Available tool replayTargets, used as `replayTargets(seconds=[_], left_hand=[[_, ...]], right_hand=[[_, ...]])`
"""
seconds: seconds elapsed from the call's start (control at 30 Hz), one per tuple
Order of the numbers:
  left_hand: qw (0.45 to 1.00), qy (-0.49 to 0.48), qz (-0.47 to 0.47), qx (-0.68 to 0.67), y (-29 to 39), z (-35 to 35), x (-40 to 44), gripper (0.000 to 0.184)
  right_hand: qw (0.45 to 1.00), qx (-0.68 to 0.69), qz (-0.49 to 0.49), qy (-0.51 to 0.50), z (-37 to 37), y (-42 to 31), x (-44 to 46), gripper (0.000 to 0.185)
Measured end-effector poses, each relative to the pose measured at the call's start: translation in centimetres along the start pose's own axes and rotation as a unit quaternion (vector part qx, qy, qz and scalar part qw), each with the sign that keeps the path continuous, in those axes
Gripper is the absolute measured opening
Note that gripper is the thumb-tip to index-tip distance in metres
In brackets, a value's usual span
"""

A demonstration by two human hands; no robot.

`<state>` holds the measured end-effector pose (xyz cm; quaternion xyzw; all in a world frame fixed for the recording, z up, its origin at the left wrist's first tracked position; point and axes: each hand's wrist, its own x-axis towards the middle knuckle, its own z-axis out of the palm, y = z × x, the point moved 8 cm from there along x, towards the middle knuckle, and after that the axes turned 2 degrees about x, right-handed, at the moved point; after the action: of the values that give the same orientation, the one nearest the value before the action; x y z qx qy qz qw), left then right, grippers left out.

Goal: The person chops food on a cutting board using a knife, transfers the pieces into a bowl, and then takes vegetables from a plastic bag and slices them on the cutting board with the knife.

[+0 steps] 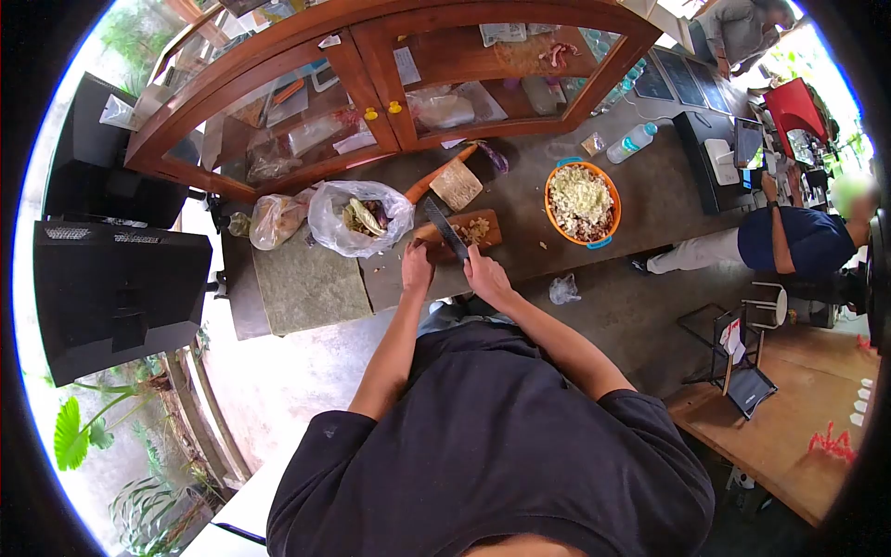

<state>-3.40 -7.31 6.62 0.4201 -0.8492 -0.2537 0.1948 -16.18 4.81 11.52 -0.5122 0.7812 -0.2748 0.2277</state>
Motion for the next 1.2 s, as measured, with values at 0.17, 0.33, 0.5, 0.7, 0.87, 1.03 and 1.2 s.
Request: replayTargets(seconds=[0.17, 0.33, 0.5, 0.7, 0.87, 1.03, 1.2], left_hand=[[0.998, -0.042, -0.032, -0.039, 0.9, -0.9, -0.1, 0.021], [1.0, -0.022, -0.008, -0.012, -0.6, 0.3, -0.4, 0.02], [0.999, -0.024, 0.007, 0.024, -0.2, 0.0, -0.6, 0.024], [0.999, -0.007, 0.022, 0.033, 0.6, -0.3, -0.5, 0.025], [0.998, -0.029, 0.025, 0.043, 0.8, -0.5, -0.4, 0.024], [0.997, -0.034, 0.064, 0.038, 1.5, -1.0, -0.7, 0.017], [0.991, -0.03, 0.095, 0.085, 1.6, -1.1, -1.0, 0.015]], right_hand=[[0.999, 0.012, -0.01, -0.033, 1.1, 0.0, 0.0, 0.019], [0.999, 0.004, -0.004, -0.049, 1.9, 0.2, 0.2, 0.019], [0.999, 0.003, 0.013, -0.035, 2.4, 0.6, 0.9, 0.022], [0.999, -0.004, 0.033, -0.034, 2.5, 1.3, 0.5, 0.024], [1.0, -0.007, 0.011, -0.007, 2.6, 1.3, 0.2, 0.026], [0.999, 0.008, 0.032, 0.014, 2.5, 1.1, -0.1, 0.025], [0.998, 0.018, 0.025, 0.048, 2.0, 0.2, -0.5, 0.023]])
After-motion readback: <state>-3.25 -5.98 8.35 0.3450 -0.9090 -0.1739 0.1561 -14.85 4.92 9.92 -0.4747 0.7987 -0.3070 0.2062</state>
